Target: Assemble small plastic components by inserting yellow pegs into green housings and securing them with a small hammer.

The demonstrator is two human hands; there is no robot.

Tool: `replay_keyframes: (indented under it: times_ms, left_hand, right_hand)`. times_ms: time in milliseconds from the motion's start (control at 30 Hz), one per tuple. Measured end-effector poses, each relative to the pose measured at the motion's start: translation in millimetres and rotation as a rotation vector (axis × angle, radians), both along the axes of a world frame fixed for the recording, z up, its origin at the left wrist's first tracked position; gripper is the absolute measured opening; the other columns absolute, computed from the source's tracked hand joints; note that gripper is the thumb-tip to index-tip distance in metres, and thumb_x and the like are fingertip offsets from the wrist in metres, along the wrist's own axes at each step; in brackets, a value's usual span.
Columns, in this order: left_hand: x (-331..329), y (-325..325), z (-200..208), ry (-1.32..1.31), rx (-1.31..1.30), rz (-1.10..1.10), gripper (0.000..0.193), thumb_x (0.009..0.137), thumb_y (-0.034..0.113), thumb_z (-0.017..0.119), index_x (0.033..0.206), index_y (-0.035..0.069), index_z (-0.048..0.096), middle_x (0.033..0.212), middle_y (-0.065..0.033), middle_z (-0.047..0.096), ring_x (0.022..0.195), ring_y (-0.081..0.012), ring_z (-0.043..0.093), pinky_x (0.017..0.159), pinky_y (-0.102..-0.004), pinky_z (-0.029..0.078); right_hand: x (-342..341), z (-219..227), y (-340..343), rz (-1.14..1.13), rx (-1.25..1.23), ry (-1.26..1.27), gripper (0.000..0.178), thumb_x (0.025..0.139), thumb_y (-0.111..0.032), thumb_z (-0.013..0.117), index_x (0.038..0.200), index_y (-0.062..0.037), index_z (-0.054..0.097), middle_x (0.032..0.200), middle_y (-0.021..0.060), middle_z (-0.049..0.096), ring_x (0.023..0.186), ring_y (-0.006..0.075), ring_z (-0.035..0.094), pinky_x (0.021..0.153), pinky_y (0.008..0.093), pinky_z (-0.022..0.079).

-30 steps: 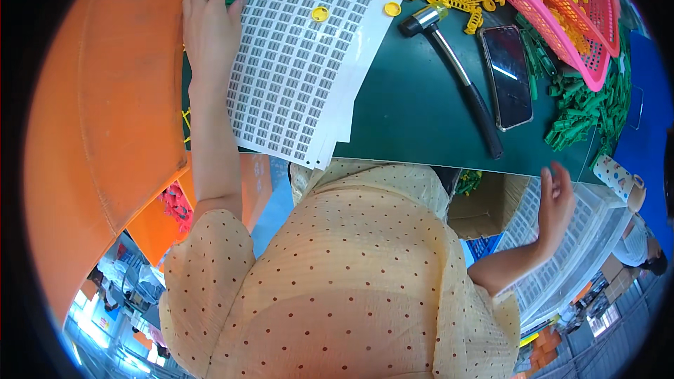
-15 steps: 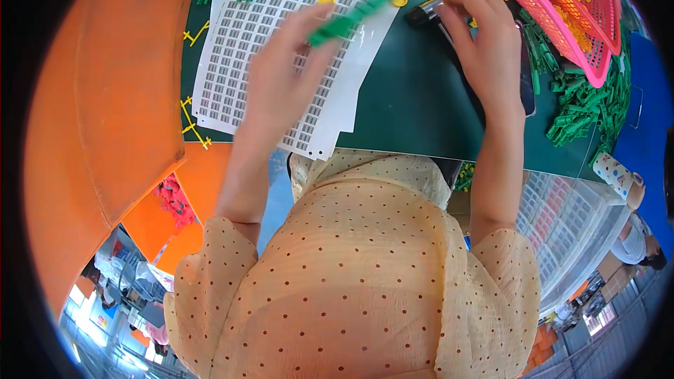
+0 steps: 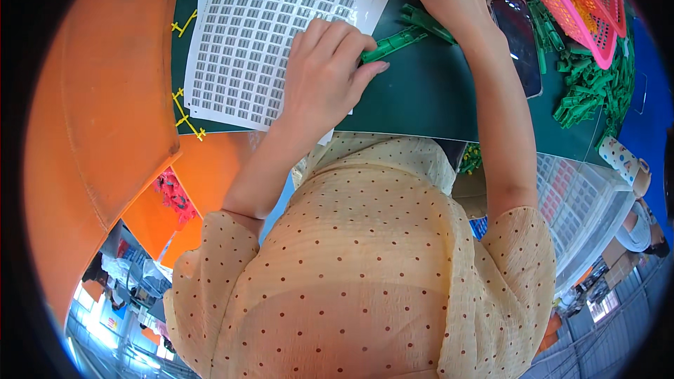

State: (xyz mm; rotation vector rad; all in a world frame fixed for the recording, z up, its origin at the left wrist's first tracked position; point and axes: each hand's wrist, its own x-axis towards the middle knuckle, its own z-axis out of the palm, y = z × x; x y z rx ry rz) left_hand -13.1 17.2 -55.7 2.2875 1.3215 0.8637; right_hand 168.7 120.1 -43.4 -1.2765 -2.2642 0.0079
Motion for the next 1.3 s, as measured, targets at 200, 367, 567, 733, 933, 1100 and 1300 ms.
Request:
replay_keyframes:
  times_ms: [200, 367, 567, 733, 933, 1100, 1300]
  left_hand:
    - [-3.7, -11.3, 15.6, -0.098, -0.379, -0.235, 0.021, 0.073, 0.016, 0.076, 0.088, 0.008, 0.063, 0.086, -0.0002, 0.059, 0.084, -0.0227, 0.053, 0.071, -0.0353, 0.042]
    - [9.4, 10.9, 10.6, 0.079, 0.079, -0.287, 0.023, 0.077, 0.001, 0.066, 0.099, 0.009, 0.067, 0.104, -0.0035, 0.062, 0.103, -0.0257, 0.054, 0.082, -0.0351, 0.046]
    - [14.3, 9.0, 5.7, 0.122, 0.032, -0.361, 0.027, 0.074, 0.006, 0.07, 0.101, 0.009, 0.068, 0.107, -0.0021, 0.061, 0.108, -0.0245, 0.052, 0.084, -0.0347, 0.047]
    - [12.9, 7.6, 8.4, 0.023, -0.031, -0.318, 0.028, 0.072, 0.01, 0.073, 0.099, 0.008, 0.068, 0.102, -0.0033, 0.06, 0.097, -0.0239, 0.053, 0.081, -0.0343, 0.046]
    - [-2.8, 15.5, 9.9, -0.057, -0.074, -0.22, 0.023, 0.074, 0.012, 0.073, 0.097, 0.008, 0.068, 0.093, -0.002, 0.059, 0.09, -0.0218, 0.054, 0.077, -0.0333, 0.045]
    - [-6.4, 16.2, 13.5, -0.154, -0.098, -0.128, 0.018, 0.078, 0.011, 0.071, 0.095, 0.008, 0.067, 0.085, -0.0037, 0.061, 0.083, -0.023, 0.055, 0.076, -0.0331, 0.044]
    - [-4.1, 17.3, 13.5, -0.191, -0.084, -0.099, 0.014, 0.079, 0.011, 0.071, 0.092, 0.007, 0.068, 0.085, -0.0033, 0.063, 0.082, -0.0225, 0.056, 0.075, -0.0323, 0.044]
  right_hand:
    - [-8.2, 3.4, -1.3, 0.008, 0.027, -0.05, 0.016, 0.075, -0.006, 0.06, 0.092, -0.0055, 0.059, 0.094, 0.0112, 0.053, 0.094, 0.0295, 0.052, 0.082, 0.0388, 0.04]
    - [-8.9, -1.4, 2.8, -0.01, 0.045, -0.072, 0.016, 0.076, -0.005, 0.059, 0.092, -0.0047, 0.058, 0.092, 0.0112, 0.054, 0.094, 0.0298, 0.053, 0.082, 0.0388, 0.04]
    - [-6.3, -7.5, -1.4, -0.024, 0.066, -0.048, 0.015, 0.078, -0.005, 0.058, 0.094, -0.005, 0.057, 0.092, 0.0118, 0.055, 0.092, 0.0313, 0.054, 0.082, 0.0393, 0.04]
    - [-5.9, 12.2, -6.6, 0.036, 0.046, 0.136, 0.015, 0.08, -0.006, 0.059, 0.095, -0.005, 0.057, 0.093, 0.0119, 0.057, 0.093, 0.0307, 0.055, 0.08, 0.038, 0.042]
    - [-3.3, 12.8, -4.7, -0.1, -0.072, -0.068, 0.012, 0.078, -0.012, 0.066, 0.085, -0.0034, 0.063, 0.089, 0.0123, 0.059, 0.091, 0.0294, 0.057, 0.078, 0.0383, 0.044]
    - [-8.5, 19.1, -7.8, -0.111, -0.098, -0.251, 0.011, 0.078, -0.014, 0.065, 0.082, -0.0044, 0.064, 0.085, 0.011, 0.06, 0.083, 0.03, 0.06, 0.078, 0.0412, 0.044]
    - [-1.7, 17.0, -11.0, -0.103, -0.075, 0.021, 0.011, 0.078, -0.015, 0.065, 0.082, -0.005, 0.062, 0.083, 0.0123, 0.059, 0.081, 0.0319, 0.059, 0.079, 0.0427, 0.044]
